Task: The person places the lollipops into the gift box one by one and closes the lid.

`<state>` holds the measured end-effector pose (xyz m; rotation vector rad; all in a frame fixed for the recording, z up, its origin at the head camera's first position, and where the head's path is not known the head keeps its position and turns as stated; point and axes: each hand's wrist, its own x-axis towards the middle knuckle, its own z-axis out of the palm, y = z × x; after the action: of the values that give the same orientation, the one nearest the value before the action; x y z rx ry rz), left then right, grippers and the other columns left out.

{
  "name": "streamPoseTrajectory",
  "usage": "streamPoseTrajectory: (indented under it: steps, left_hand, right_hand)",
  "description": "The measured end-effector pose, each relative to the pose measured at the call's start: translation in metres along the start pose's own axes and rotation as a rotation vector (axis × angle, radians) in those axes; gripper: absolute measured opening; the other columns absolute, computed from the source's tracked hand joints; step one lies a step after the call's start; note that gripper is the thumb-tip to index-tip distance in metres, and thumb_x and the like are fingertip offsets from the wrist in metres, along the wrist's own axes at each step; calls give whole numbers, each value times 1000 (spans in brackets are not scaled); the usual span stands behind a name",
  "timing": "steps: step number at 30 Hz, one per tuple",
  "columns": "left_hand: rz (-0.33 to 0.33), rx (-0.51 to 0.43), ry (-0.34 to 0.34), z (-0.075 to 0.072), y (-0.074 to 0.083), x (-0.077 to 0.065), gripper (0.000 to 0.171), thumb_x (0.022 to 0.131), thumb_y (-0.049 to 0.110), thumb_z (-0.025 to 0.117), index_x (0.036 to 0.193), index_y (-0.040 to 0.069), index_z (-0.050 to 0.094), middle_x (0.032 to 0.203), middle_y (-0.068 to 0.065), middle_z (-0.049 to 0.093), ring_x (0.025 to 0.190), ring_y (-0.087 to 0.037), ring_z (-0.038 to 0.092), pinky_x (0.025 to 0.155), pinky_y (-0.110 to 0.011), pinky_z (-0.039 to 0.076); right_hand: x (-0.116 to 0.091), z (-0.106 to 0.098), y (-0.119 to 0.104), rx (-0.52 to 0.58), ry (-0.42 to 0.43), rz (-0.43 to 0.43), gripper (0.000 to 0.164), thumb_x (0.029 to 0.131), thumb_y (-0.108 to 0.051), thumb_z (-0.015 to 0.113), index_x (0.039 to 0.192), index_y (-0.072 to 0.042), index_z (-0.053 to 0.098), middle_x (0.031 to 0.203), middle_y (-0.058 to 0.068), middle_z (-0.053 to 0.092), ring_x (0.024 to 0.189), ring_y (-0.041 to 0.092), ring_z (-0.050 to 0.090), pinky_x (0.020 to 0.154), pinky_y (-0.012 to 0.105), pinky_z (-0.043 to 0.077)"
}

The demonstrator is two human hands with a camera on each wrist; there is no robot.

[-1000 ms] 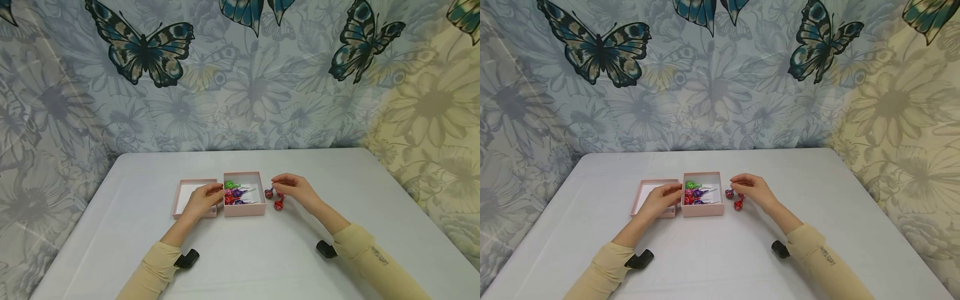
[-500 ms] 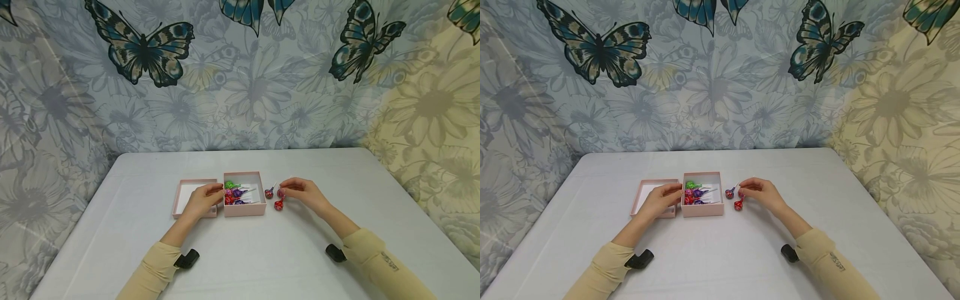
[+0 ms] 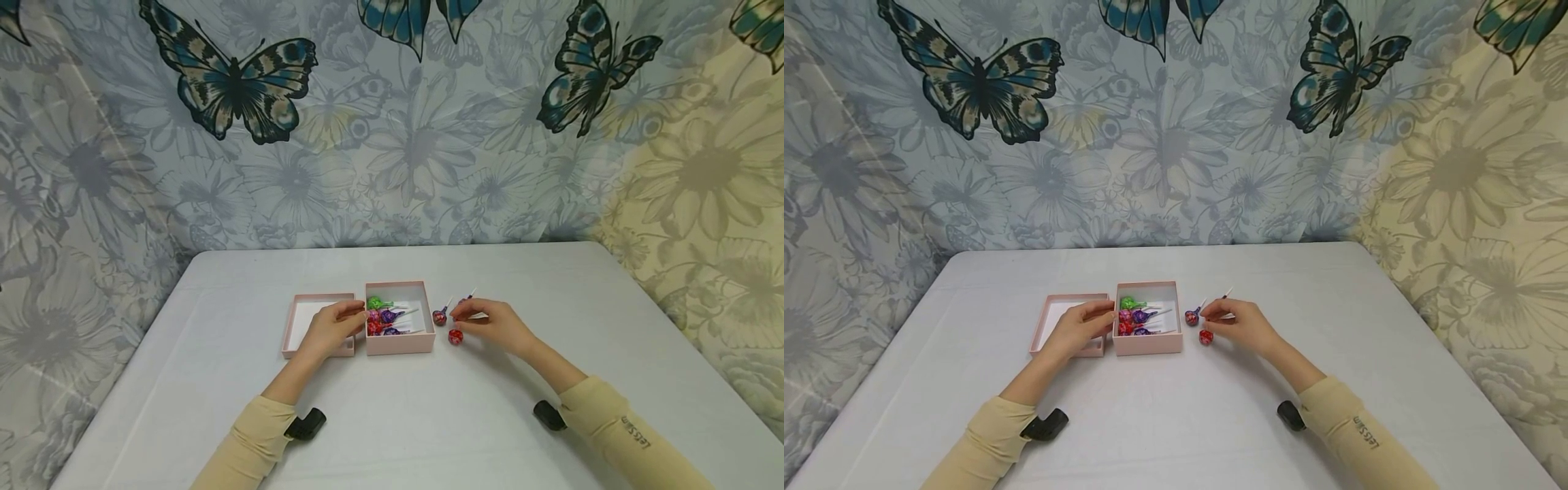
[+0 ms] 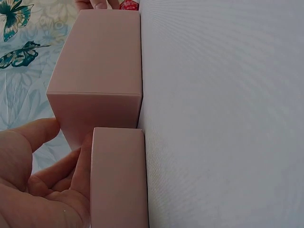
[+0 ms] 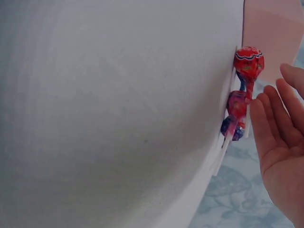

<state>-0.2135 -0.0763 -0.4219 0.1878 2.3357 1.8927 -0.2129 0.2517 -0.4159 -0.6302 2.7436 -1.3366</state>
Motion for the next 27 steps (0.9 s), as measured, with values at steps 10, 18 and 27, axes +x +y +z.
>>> streamPoseTrajectory:
  steps: [10, 18, 27]
  left_hand:
    - [-5, 19, 10, 0, -1, 1, 42, 93, 17, 68, 129, -4, 59, 118, -19, 66, 102, -28, 67, 82, -34, 58]
    - [0, 2, -3, -1, -3, 2, 41, 93, 15, 68, 128, -4, 60, 117, -18, 67, 103, -28, 67, 82, -32, 58]
    - [-20, 8, -6, -2, -1, 1, 40, 94, 16, 67, 128, -2, 61, 116, -18, 67, 100, -25, 68, 83, -33, 58]
  right_hand:
    - [-2, 0, 1, -116, -104, -109, 25, 82, -11, 79, 105, -5, 70, 101, 3, 68, 94, 19, 64, 88, 37, 56]
    - [-3, -1, 2, -234, -179, -155, 29, 80, -11, 81, 106, -9, 70, 104, -2, 67, 96, 16, 63, 89, 37, 56]
    - [-3, 0, 1, -271, -183, -183, 27, 82, -5, 79, 106, -8, 68, 103, -1, 67, 93, 14, 65, 85, 35, 57]
